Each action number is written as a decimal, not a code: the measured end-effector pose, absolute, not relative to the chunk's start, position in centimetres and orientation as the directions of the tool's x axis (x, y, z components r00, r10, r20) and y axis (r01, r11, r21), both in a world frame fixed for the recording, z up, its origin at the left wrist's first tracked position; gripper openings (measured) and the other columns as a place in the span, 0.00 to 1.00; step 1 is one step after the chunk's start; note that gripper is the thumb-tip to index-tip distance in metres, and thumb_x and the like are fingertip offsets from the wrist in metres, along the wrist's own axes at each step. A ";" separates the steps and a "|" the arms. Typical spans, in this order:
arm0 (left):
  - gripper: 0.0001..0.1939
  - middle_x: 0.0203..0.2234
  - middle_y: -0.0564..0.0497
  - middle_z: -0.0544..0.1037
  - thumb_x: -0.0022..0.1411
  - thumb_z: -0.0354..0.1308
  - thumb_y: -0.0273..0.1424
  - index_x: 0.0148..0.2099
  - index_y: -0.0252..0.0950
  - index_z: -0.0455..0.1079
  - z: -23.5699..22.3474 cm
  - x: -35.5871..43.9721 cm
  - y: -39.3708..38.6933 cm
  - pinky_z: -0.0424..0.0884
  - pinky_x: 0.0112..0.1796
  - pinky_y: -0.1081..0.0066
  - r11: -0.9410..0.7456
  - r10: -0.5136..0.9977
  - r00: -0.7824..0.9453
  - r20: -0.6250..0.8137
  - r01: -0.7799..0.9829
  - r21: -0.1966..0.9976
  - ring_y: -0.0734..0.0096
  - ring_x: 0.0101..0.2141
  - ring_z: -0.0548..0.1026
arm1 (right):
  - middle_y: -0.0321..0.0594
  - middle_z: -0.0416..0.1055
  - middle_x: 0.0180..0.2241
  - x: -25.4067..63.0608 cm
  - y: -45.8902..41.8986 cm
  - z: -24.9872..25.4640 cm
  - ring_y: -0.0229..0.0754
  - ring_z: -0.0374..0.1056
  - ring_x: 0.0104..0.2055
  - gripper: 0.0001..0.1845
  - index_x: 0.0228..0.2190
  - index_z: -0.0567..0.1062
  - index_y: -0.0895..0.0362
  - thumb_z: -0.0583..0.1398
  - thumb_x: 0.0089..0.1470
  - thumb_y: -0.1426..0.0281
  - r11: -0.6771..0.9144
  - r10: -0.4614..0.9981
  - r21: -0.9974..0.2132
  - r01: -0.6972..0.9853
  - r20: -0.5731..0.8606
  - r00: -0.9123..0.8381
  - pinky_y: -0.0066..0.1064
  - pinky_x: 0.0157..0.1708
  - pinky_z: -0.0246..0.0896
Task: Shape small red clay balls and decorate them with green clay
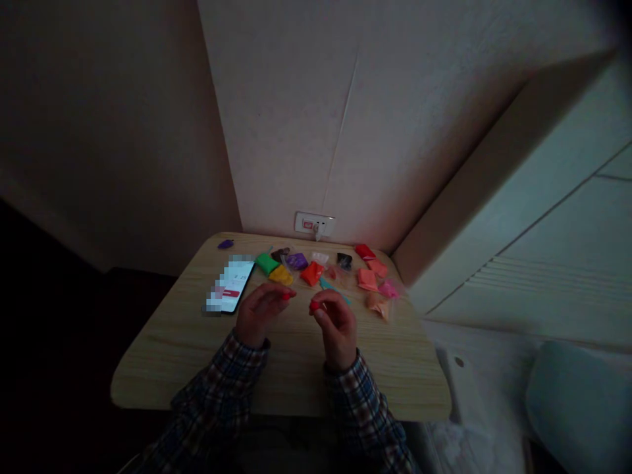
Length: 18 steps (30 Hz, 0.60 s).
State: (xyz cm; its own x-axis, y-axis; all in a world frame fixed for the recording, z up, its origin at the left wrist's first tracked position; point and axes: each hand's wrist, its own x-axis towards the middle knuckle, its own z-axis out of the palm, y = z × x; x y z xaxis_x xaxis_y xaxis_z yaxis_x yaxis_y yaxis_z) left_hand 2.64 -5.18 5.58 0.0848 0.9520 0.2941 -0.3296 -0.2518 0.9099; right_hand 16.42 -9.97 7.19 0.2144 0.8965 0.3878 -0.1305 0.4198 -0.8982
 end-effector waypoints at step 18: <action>0.14 0.19 0.55 0.70 0.46 0.68 0.40 0.29 0.35 0.74 5.7 -0.5 -3.4 0.70 0.26 0.77 -0.098 0.970 -0.241 -0.038 -0.526 0.845 0.77 0.23 0.69 | 0.32 0.63 0.22 17.6 -8.8 4.4 0.34 0.61 0.25 0.10 0.29 0.72 0.54 0.58 0.55 0.61 0.091 0.943 -0.991 -0.098 0.054 0.329 0.25 0.25 0.57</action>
State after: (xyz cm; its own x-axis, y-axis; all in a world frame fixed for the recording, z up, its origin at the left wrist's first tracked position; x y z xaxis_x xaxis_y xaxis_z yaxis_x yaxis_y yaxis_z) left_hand -0.49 -3.44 5.67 -0.2411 0.9698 -0.0379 -0.5263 -0.0978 0.8447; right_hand 17.58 -8.83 4.36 0.3286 0.9429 0.0540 -0.0980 0.0909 -0.9910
